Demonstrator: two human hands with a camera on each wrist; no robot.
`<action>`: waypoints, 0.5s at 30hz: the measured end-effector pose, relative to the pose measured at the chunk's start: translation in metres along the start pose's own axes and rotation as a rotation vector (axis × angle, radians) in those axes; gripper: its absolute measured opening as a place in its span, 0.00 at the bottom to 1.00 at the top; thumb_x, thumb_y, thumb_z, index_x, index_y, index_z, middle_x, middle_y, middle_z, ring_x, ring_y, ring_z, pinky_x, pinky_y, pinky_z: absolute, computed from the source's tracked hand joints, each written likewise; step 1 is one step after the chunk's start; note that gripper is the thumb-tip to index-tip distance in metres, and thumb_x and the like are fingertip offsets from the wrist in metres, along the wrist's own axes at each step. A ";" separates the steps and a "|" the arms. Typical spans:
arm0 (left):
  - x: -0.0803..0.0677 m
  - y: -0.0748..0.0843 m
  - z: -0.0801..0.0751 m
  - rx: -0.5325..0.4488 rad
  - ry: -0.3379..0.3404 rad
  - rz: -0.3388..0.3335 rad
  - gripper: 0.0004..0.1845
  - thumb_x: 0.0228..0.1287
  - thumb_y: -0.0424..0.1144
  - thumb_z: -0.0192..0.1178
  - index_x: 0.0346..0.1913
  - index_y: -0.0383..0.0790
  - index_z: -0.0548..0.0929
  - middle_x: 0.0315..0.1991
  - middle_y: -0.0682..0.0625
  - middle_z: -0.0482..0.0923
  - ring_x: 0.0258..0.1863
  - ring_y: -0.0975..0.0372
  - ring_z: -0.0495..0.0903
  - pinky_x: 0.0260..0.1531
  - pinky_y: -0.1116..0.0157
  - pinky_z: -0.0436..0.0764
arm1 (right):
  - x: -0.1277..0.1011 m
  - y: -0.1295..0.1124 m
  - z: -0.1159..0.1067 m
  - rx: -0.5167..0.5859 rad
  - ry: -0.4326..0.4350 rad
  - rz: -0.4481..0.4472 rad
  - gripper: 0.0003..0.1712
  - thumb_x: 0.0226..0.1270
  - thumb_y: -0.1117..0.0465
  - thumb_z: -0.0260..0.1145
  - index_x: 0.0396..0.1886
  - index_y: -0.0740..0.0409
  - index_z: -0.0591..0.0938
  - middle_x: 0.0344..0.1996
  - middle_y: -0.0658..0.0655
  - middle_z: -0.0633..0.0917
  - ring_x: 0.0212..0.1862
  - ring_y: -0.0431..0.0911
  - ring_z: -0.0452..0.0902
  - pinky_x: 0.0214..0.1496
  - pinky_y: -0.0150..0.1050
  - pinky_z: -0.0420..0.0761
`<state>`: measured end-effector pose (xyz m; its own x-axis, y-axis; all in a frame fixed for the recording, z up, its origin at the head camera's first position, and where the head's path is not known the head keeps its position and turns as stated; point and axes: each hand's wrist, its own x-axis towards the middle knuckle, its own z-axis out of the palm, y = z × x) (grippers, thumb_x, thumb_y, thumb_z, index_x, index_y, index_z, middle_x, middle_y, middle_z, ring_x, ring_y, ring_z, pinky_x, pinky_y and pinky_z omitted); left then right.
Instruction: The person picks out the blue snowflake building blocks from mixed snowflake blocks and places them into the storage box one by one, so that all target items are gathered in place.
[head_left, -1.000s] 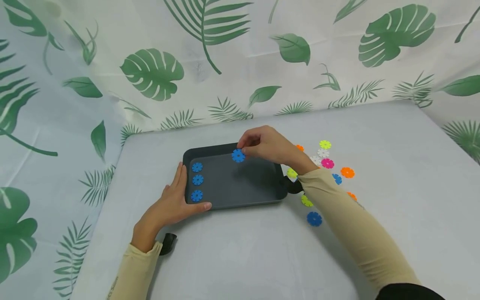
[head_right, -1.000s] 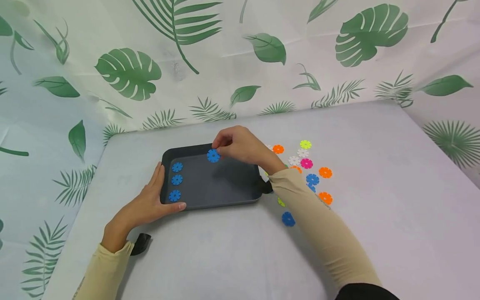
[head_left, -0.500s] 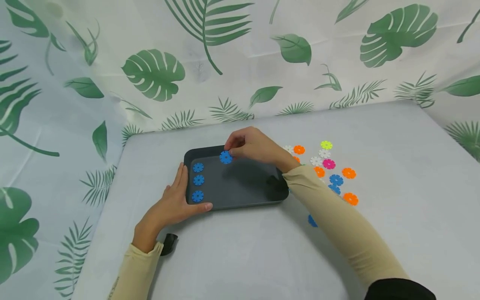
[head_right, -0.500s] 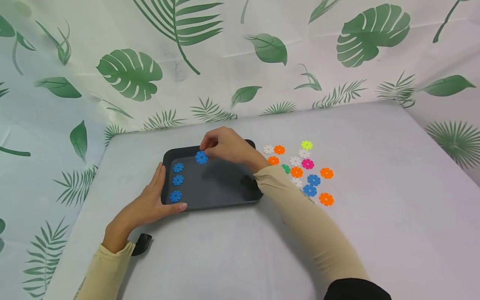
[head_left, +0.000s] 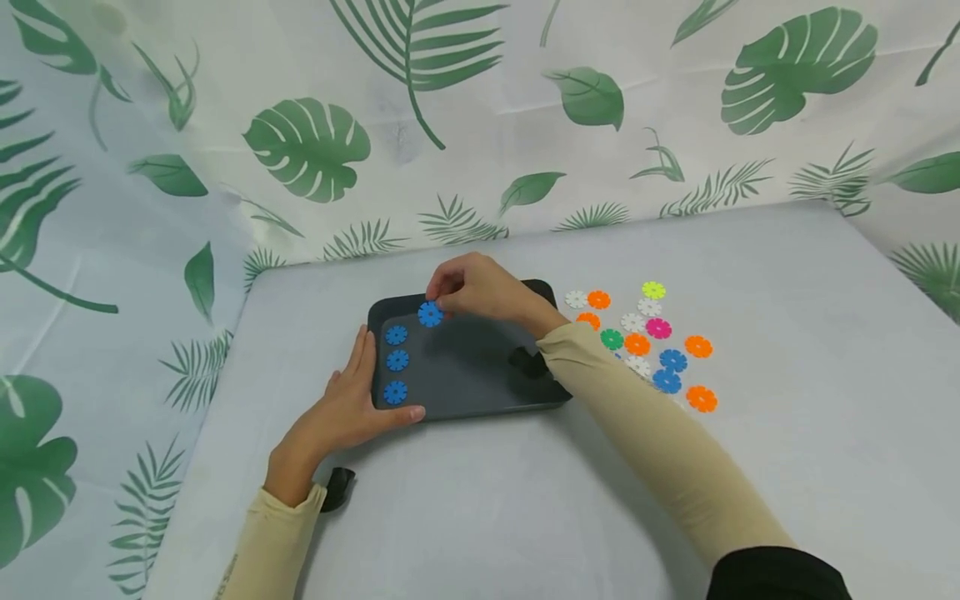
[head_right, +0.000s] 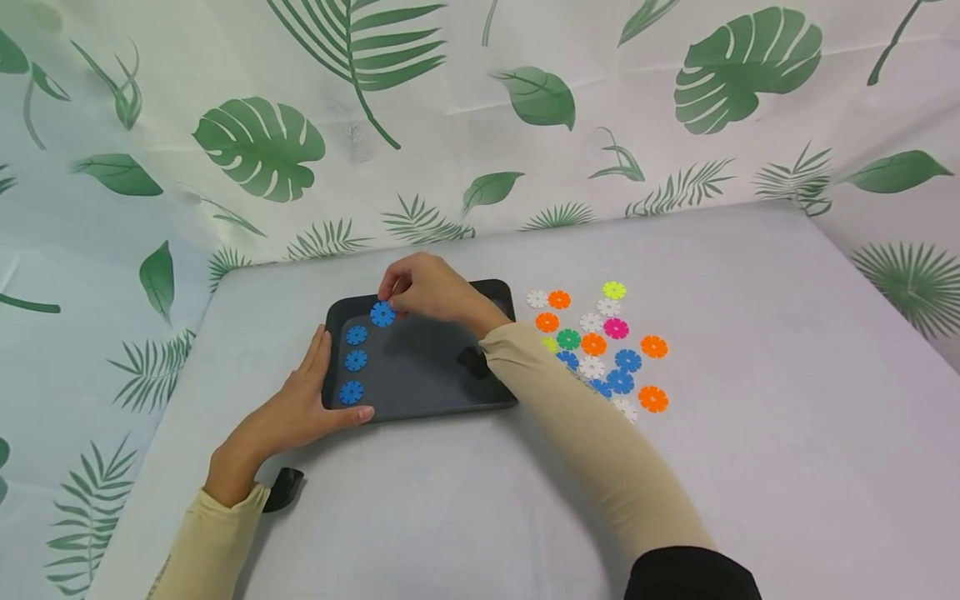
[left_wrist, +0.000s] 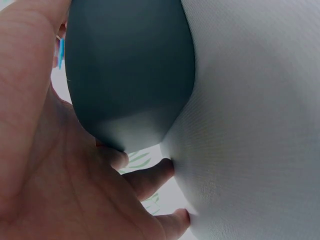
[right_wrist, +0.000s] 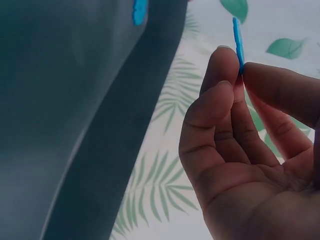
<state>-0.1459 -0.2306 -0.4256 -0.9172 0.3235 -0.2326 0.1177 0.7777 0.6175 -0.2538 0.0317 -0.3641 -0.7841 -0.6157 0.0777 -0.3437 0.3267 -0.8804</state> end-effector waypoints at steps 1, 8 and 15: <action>0.000 0.000 0.000 -0.001 0.000 -0.001 0.75 0.62 0.71 0.70 0.85 0.34 0.27 0.86 0.44 0.18 0.85 0.39 0.34 0.75 0.29 0.38 | 0.001 0.001 0.001 -0.009 0.000 0.001 0.06 0.73 0.73 0.66 0.42 0.65 0.88 0.29 0.58 0.89 0.40 0.68 0.84 0.39 0.40 0.82; 0.001 0.000 0.001 0.000 0.000 -0.009 0.75 0.62 0.71 0.70 0.85 0.34 0.27 0.86 0.45 0.17 0.85 0.41 0.34 0.75 0.29 0.38 | 0.012 0.007 0.009 -0.027 0.009 0.038 0.07 0.75 0.72 0.65 0.40 0.66 0.90 0.30 0.61 0.90 0.40 0.65 0.87 0.37 0.38 0.80; 0.001 -0.002 0.001 0.004 -0.002 -0.007 0.75 0.63 0.71 0.70 0.85 0.35 0.27 0.86 0.46 0.17 0.85 0.41 0.34 0.75 0.30 0.38 | 0.022 0.010 0.016 -0.080 -0.010 0.070 0.08 0.74 0.73 0.65 0.40 0.65 0.90 0.31 0.58 0.90 0.41 0.62 0.88 0.38 0.38 0.81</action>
<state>-0.1468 -0.2311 -0.4276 -0.9174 0.3191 -0.2380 0.1129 0.7820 0.6129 -0.2662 0.0100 -0.3782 -0.8028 -0.5961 0.0123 -0.3285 0.4250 -0.8435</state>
